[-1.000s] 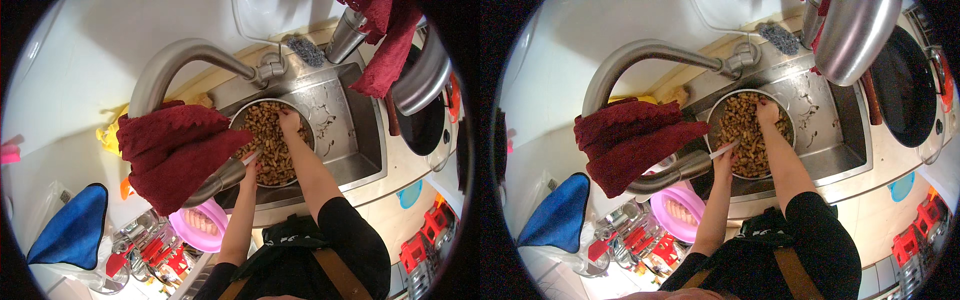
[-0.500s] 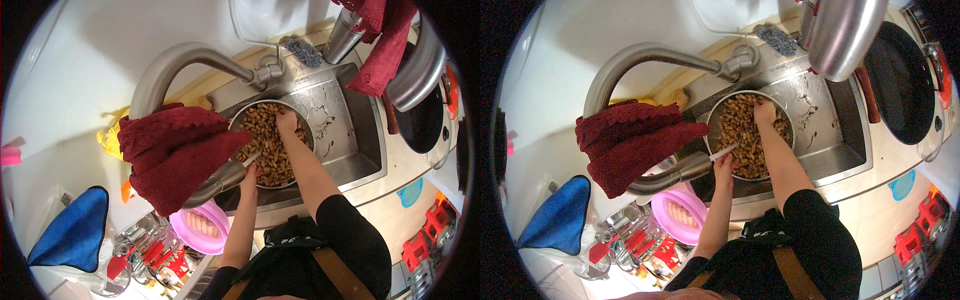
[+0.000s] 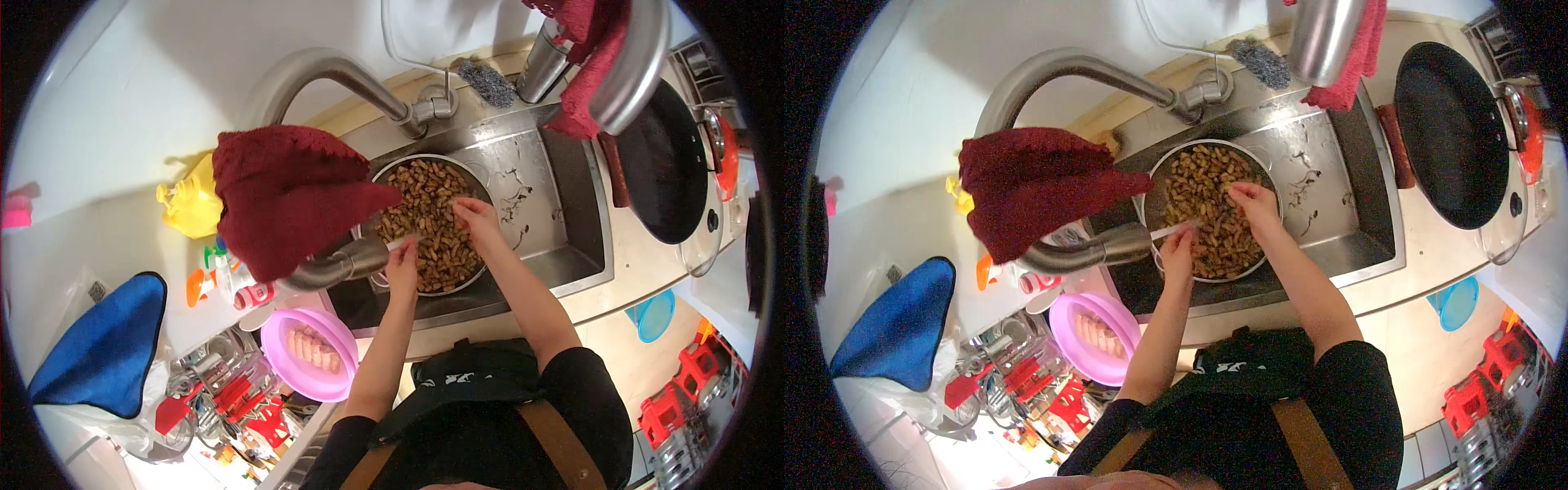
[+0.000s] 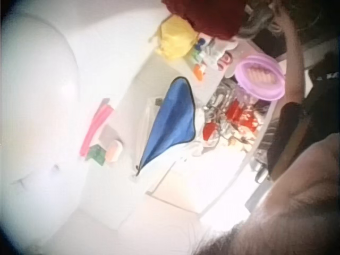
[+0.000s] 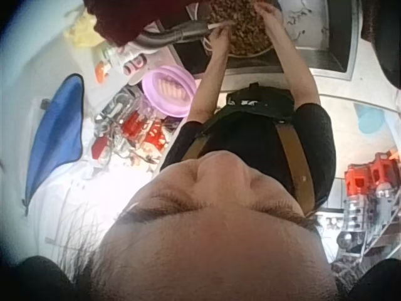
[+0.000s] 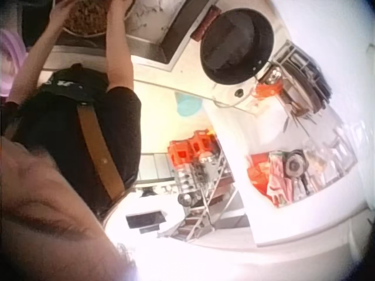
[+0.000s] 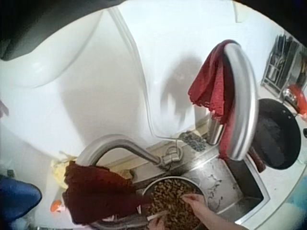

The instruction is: Washing peanuts in a strainer under running water in a sink.

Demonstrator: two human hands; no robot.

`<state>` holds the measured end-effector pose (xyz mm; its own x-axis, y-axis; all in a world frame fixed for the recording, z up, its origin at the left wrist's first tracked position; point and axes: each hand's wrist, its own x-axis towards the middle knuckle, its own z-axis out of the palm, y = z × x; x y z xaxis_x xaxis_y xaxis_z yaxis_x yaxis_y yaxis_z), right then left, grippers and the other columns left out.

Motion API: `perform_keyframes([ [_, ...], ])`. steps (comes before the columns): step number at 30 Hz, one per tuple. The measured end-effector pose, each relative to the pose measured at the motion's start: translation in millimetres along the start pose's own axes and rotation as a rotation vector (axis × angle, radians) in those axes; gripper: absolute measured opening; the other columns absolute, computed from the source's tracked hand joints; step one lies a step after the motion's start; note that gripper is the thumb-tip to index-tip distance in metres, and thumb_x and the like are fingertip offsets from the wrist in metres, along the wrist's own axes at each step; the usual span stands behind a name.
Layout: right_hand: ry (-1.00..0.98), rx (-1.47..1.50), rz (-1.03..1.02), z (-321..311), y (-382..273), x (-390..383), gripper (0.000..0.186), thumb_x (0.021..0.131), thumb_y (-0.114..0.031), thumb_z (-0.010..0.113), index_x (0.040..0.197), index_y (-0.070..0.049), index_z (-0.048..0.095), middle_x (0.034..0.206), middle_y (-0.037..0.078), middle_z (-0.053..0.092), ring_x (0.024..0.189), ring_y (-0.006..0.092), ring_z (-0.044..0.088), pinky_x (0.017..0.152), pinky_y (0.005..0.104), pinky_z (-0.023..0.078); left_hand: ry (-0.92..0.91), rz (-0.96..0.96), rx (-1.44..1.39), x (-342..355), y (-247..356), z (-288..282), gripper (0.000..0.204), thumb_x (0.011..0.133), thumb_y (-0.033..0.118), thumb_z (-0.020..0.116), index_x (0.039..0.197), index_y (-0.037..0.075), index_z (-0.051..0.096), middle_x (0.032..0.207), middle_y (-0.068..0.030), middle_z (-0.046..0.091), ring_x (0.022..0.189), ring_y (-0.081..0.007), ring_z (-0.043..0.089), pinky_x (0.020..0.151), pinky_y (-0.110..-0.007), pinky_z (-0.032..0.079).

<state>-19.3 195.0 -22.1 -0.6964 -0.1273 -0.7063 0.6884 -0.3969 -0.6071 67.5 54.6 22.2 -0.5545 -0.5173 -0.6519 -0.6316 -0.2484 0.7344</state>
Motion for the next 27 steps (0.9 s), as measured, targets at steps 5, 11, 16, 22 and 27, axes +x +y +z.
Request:
perform_keyframes([
  [5, -0.168, -0.288, -0.373, -6, -13, -53, 0.015, 0.072, -0.002, 0.061, 0.087, -0.001, 0.061, 0.075, 0.002, 0.056, 0.062, 0.0081, 0.05, 0.054, 0.02, 0.039, -0.218, 0.105, -0.104, -27, 7, 25, 0.024, 0.086, 0.015, 0.05, 0.102, -0.002, 0.055, 0.089, -0.0049, 0.057, 0.074, -0.0105, 0.052, 0.066, -0.023, 0.041],
  [11, -0.201, -0.57, -0.74, 3, -41, -118, 0.017, 0.069, 0.002, 0.061, 0.086, 0.0, 0.059, 0.068, 0.005, 0.049, 0.062, 0.0113, 0.049, 0.055, 0.0211, 0.04, -0.357, 0.166, -0.235, -59, 29, 31, 0.021, 0.083, 0.015, 0.054, 0.097, 0.0, 0.056, 0.085, -0.0024, 0.057, 0.073, -0.009, 0.051, 0.067, -0.022, 0.041],
  [16, -0.203, -0.425, -0.751, -3, -48, -137, 0.019, 0.069, 0.003, 0.061, 0.088, -0.001, 0.059, 0.071, 0.004, 0.051, 0.065, 0.0105, 0.051, 0.057, 0.0201, 0.04, -0.502, 0.057, -0.559, -86, 40, 31, 0.016, 0.083, 0.014, 0.054, 0.094, 0.003, 0.057, 0.084, -0.0038, 0.058, 0.074, -0.0116, 0.053, 0.067, -0.025, 0.042],
  [22, -0.241, -0.36, -0.799, -16, -52, -155, 0.014, 0.07, 0.002, 0.062, 0.084, 0.0, 0.059, 0.075, 0.004, 0.052, 0.066, 0.0096, 0.051, 0.058, 0.0198, 0.04, -0.629, 0.004, -0.707, -107, 37, 33, 0.016, 0.084, 0.012, 0.05, 0.096, 0.003, 0.055, 0.084, -0.0043, 0.058, 0.076, -0.0128, 0.053, 0.07, -0.026, 0.043],
  [27, -0.26, -0.42, -0.807, -22, -56, -174, 0.011, 0.07, 0.0, 0.063, 0.08, 0.0, 0.059, 0.076, 0.003, 0.053, 0.065, 0.0089, 0.051, 0.056, 0.0195, 0.04, -0.548, 0.162, -0.511, -126, 39, 34, 0.016, 0.084, 0.01, 0.05, 0.097, 0.001, 0.056, 0.086, -0.0039, 0.058, 0.078, -0.0121, 0.054, 0.071, -0.025, 0.043],
])
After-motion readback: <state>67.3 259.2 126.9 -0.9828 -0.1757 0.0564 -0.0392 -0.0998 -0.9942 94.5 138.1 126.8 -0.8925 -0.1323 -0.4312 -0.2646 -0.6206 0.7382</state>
